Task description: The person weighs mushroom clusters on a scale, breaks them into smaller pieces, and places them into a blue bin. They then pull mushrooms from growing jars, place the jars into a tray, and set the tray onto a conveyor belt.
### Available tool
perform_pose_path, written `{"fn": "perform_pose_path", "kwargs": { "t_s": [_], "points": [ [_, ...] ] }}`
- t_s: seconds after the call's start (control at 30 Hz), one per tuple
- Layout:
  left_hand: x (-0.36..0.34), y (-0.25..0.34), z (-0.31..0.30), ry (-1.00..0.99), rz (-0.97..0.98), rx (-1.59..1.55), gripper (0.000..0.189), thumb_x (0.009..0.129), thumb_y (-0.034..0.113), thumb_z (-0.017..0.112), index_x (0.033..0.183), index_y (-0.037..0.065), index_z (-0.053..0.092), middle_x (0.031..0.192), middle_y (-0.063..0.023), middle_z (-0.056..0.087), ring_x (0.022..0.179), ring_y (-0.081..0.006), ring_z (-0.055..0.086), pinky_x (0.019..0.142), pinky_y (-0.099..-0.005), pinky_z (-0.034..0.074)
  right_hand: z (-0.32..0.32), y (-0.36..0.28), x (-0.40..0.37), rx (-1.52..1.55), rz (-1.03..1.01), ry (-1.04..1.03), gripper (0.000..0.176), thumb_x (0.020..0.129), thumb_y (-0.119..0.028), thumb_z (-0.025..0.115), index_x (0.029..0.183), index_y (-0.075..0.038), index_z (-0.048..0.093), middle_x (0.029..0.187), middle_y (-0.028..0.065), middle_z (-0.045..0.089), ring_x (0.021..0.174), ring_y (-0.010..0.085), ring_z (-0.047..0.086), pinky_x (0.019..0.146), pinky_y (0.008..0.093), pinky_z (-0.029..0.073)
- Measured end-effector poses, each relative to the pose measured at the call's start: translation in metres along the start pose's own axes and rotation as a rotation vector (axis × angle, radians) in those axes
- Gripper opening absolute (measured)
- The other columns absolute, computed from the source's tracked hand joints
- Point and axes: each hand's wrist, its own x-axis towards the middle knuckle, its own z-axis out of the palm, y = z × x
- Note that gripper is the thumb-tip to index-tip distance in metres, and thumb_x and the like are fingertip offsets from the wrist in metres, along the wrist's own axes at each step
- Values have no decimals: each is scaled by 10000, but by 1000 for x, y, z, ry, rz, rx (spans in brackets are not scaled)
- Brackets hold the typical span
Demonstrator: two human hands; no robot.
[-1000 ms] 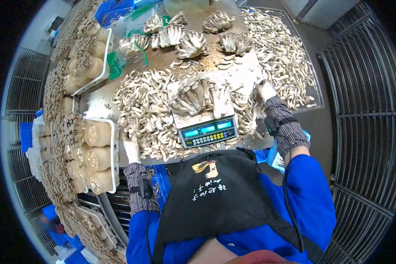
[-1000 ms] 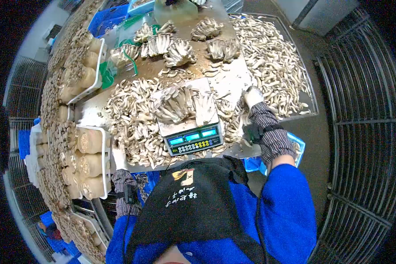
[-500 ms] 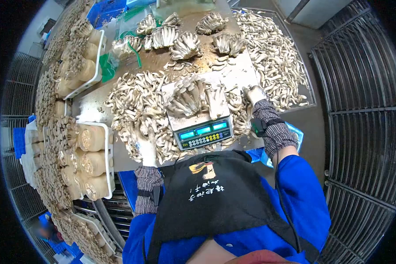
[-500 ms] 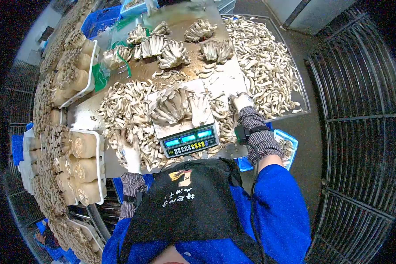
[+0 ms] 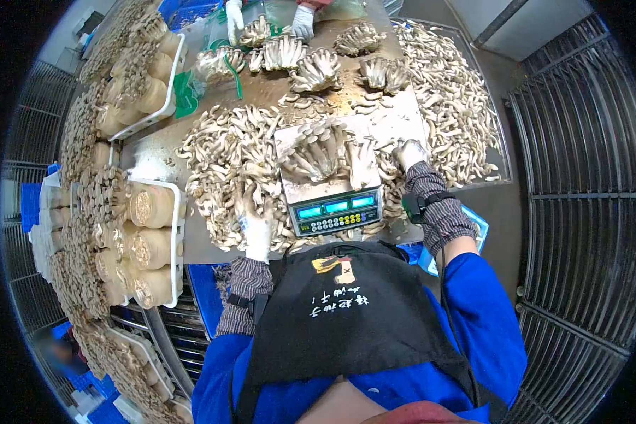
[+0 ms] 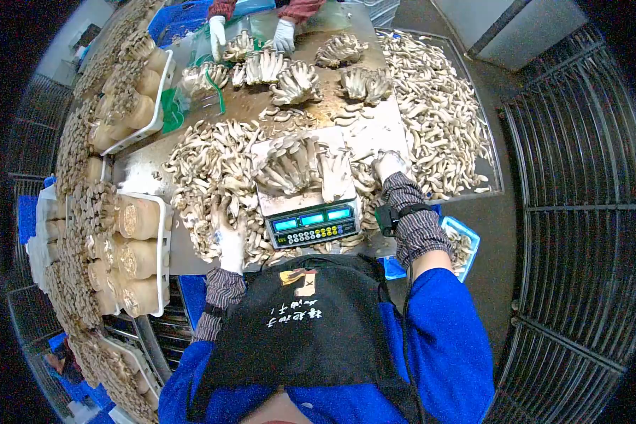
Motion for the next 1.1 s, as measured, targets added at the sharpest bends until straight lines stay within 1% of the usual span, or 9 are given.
{"fn": "perform_pose_path", "kwargs": {
  "t_s": [0.1,0.23,0.43,0.5,0.57,0.77,0.83,0.9,1.1],
  "points": [
    [-2,7,7,-9,47,43,508,840,126,688,1314,30,532,1476,-231,390,1374,-393,354,1109,-462,333,-8,-1,-6,-52,4,55,463,847,-441,598,937,-8,737,942,240,701,870,380,688,818,466,528],
    [-7,0,13,37,74,83,512,845,143,681,1319,26,527,1435,-243,442,1331,-395,419,1101,-456,350,-38,-28,-38,468,9,294,430,863,-373,625,969,38,690,942,251,695,910,380,670,820,449,513],
    [-4,6,15,-55,18,-74,561,868,215,683,1352,10,486,1439,-253,404,1340,-397,391,1083,-467,366,-84,-111,-142,818,-427,227,358,867,-249,718,1076,27,627,998,160,663,785,322,644,744,430,512],
    [1,6,19,-68,33,-64,561,873,206,675,1355,-1,476,1442,-253,400,1351,-395,375,1092,-465,353,-71,-122,-153,899,-404,176,305,826,-217,749,1012,1,643,1173,193,595,1029,323,586,881,435,467],
    [5,20,16,-106,22,-65,559,873,202,669,1354,-7,474,1443,-255,398,1350,-399,374,1106,-465,335,-58,-123,-145,527,-510,372,286,810,-207,752,974,1,645,1180,200,597,1113,349,538,926,452,437],
    [0,4,18,-61,10,-146,555,890,240,655,1347,-18,477,1421,-264,424,1341,-402,386,1116,-462,320,-71,-92,-165,513,-519,425,278,885,-212,710,1008,28,646,1152,211,615,1096,335,581,962,414,457],
    [-4,-1,12,-86,-43,-222,545,900,211,650,1354,-26,463,1430,-261,414,1339,-389,393,1116,-445,327,-76,-80,-176,751,-374,311,256,923,-229,677,1026,4,650,1140,197,620,1126,328,576,1000,417,436],
    [-10,-17,16,-100,-163,-368,511,908,131,643,1351,-43,458,1422,-254,412,1324,-359,419,1102,-428,349,-65,-58,-171,644,-424,422,169,903,-98,668,1020,21,642,1043,167,623,955,266,617,867,351,489],
    [-15,-31,11,-55,-184,-378,502,911,143,652,1342,-43,474,1394,-246,452,1305,-355,436,1099,-413,343,-39,-26,-179,901,-229,194,351,938,-149,637,1212,52,546,1107,203,627,1044,285,601,951,359,461]
  ]
}}
